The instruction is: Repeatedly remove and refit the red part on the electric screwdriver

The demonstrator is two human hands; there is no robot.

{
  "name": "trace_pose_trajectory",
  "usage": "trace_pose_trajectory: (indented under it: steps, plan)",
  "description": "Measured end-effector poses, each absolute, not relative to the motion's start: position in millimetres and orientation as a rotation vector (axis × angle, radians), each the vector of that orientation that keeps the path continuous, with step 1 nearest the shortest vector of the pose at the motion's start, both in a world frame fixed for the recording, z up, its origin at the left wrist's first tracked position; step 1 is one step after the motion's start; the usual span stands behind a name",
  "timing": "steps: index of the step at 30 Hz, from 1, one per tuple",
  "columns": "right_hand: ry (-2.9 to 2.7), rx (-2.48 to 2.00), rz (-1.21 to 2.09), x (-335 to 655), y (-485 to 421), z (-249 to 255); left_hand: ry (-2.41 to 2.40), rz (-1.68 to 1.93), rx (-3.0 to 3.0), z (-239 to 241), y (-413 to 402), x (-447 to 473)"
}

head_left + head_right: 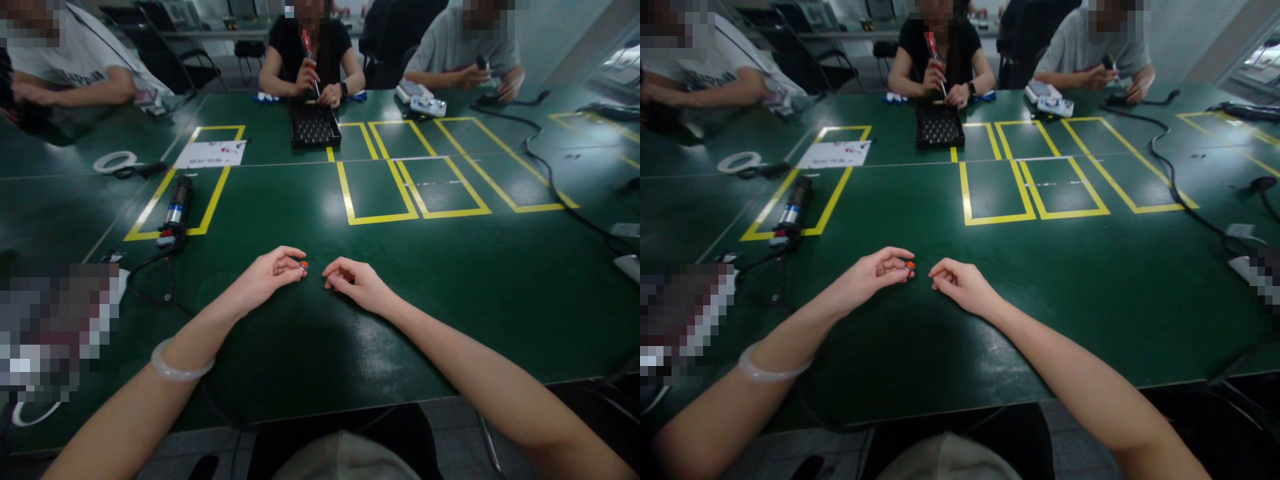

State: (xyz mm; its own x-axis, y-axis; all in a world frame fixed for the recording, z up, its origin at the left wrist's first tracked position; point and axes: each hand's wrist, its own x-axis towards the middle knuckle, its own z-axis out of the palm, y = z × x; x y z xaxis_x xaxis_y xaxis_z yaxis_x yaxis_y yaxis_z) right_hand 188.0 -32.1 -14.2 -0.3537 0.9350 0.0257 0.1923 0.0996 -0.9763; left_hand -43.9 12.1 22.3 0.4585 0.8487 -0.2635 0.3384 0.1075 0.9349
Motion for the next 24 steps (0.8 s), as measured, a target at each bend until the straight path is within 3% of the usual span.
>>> trace_pose_trajectory:
  steps: [6,14,20,24]
  plan:
    - [-1.634,-1.123,1.345,188,-33,-12,1.052,0.435,1.682,22,3,-34]
    - [-1.592,-1.078,1.411,185,-33,-12,0.916,0.544,2.481,22,-10,-30]
    - [-1.579,-1.086,1.437,184,-33,-12,0.811,0.46,2.652,19,-7,-33]
    - [-1.549,-1.097,1.401,185,-32,-12,1.164,0.55,2.674,33,17,-57]
